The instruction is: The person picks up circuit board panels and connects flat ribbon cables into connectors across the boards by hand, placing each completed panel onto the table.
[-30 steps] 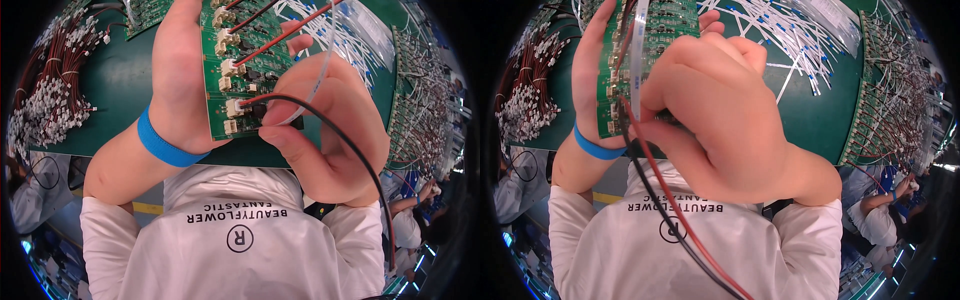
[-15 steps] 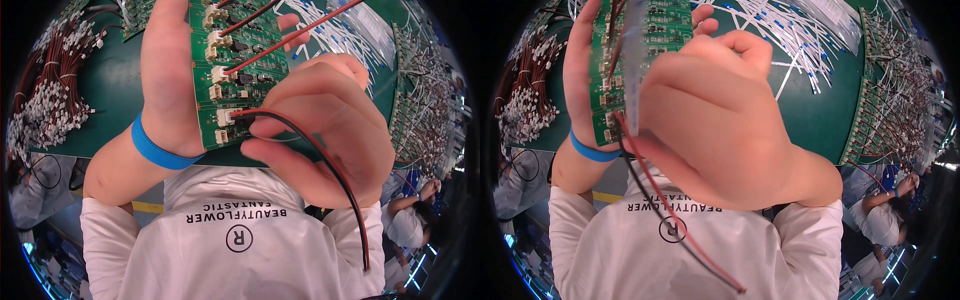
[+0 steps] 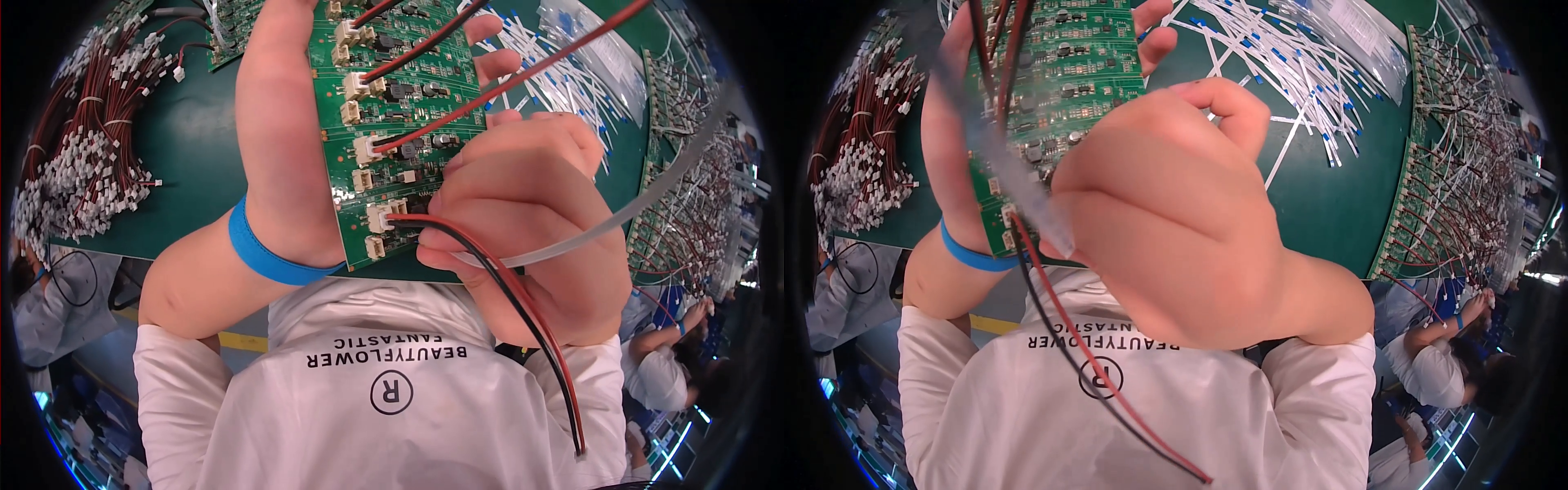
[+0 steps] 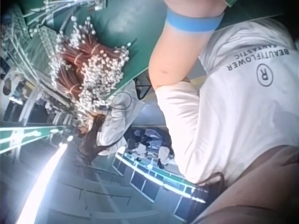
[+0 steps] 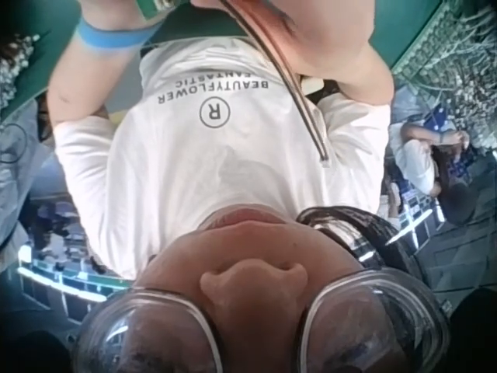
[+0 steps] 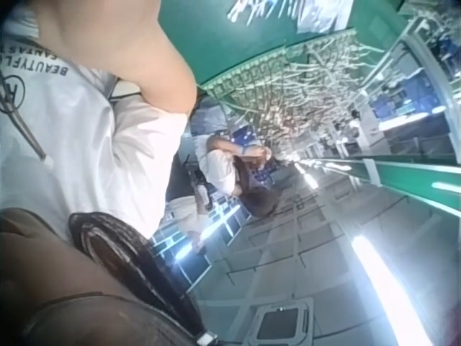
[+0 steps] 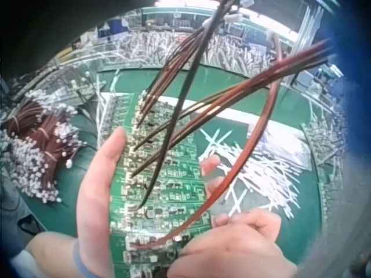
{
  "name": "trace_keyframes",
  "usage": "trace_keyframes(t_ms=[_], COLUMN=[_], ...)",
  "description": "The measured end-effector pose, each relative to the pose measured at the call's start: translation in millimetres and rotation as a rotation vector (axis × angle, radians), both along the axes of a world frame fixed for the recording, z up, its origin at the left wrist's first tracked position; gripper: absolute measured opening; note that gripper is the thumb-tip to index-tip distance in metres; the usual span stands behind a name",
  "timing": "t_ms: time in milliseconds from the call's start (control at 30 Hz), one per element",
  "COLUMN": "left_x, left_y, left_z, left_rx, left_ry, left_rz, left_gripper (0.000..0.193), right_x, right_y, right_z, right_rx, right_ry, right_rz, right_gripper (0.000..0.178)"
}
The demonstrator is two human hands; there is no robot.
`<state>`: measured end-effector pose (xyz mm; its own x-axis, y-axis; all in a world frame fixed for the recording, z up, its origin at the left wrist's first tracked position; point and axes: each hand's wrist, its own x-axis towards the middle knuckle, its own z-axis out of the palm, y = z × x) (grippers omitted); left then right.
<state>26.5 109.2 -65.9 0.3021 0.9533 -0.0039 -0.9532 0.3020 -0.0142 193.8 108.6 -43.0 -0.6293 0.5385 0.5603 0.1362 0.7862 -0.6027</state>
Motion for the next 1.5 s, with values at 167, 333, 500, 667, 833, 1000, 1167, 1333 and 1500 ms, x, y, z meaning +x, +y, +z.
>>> trace_keyframes(t_ms=[167,333,500,667,833,1000,1167,1333,1500], left_x=[-0.8,-1.8,-2.8,-4.7,-5.6,-6.1,21.1,-6.6,-15.3], left_y=[0.3,2.1,3.9,5.7,5.5,6.9,21.6,6.4,6.8], left_z=[-9.0,-16.4,-17.1,-15.5,-6.6,3.4,39.6,-20.6,-30.9], left_rx=[0.077,0.155,0.222,0.166,0.085,0.023,-0.568,0.025,0.086], left_ry=[0.008,0.016,0.019,0.057,0.138,0.226,0.617,0.482,0.41], left_rz=[-0.006,-0.014,-0.025,0.002,0.012,0.02,0.261,0.373,0.311], left_gripper=[0.052,0.05,0.049,0.046,0.045,0.045,0.047,0.034,0.027], right_x=[0.0,-13.8,-4.4,-6.5,-0.6,-2.5,31.8,48.1,28.4], right_y=[-4.8,-10.7,-3.5,0.5,4.1,21.5,77.1,116.0,112.9], right_z=[-0.9,24.6,-4.2,-7.3,-7.4,-0.4,-18.6,-55.9,-38.1], right_rx=[0.121,0.088,0.144,0.127,0.167,0.087,-0.182,0.132,-0.16], right_ry=[-0.117,-0.273,-0.097,-0.086,-0.122,-0.062,0.049,-0.483,-0.703], right_rz=[-0.047,-0.074,-0.042,-0.003,0.019,0.067,-0.275,-0.626,-0.689], right_gripper=[0.024,0.021,0.022,0.023,0.02,0.013,0.024,0.029,0.026])
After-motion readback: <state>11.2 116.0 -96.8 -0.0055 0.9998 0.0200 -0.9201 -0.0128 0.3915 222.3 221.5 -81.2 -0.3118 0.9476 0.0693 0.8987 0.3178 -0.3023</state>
